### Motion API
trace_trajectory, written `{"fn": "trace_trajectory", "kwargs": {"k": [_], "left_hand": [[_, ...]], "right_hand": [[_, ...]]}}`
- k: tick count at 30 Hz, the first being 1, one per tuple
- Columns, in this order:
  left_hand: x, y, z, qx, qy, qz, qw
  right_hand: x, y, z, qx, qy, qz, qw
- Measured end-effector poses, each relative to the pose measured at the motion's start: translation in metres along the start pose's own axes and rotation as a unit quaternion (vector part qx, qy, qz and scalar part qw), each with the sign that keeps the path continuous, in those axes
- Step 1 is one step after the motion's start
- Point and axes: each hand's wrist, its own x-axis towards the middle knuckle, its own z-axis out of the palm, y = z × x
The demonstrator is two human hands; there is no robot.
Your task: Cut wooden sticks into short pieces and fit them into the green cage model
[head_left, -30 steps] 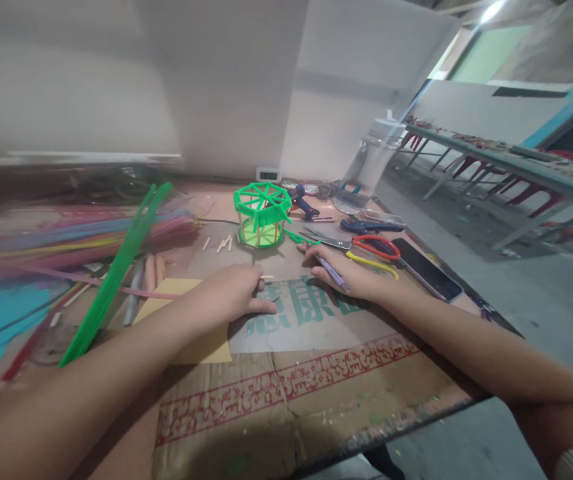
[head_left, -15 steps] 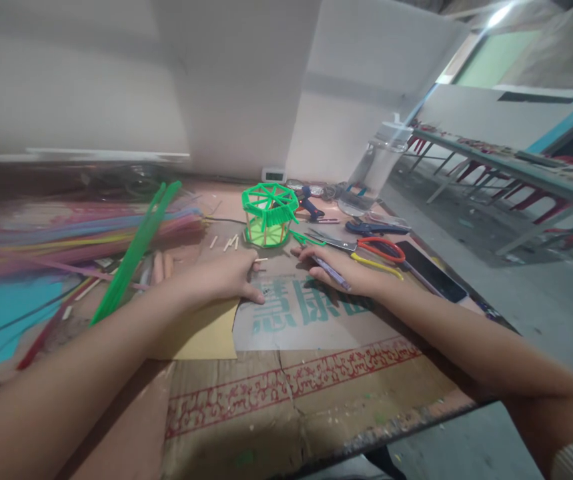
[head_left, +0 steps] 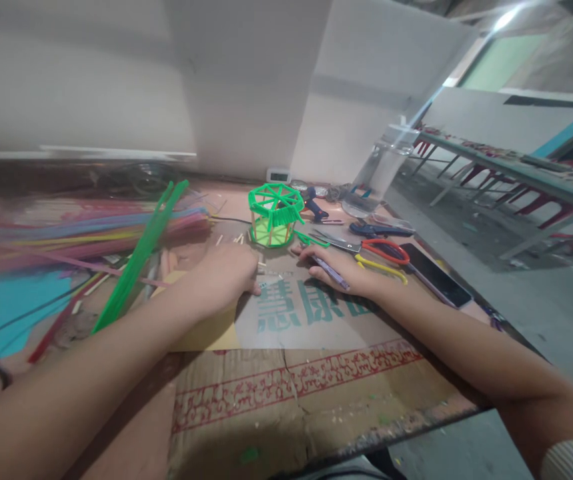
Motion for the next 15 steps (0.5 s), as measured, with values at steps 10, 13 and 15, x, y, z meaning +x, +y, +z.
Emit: {"fn": "trace_trajectory", "kwargs": {"k": [10, 13, 15], "left_hand": [[-0.001, -0.041, -0.033, 0.001, -0.042, -0.06, 0.997], [0.0, -0.044, -0.033, 0.003, -0.035, -0.073, 0.997], [0.0, -0.042, -0.035, -0.001, -0.025, -0.067, 0.997]], "right_hand": [[-0.006, -0.058, 0.015, 0.148, -0.146, -0.164, 0.964], [-0.015, -0.082, 0.014, 0.314, -0.249, -0.136, 0.906], [-0.014, -0.079, 0.012, 0.271, -0.149, -0.092, 0.946]]}}
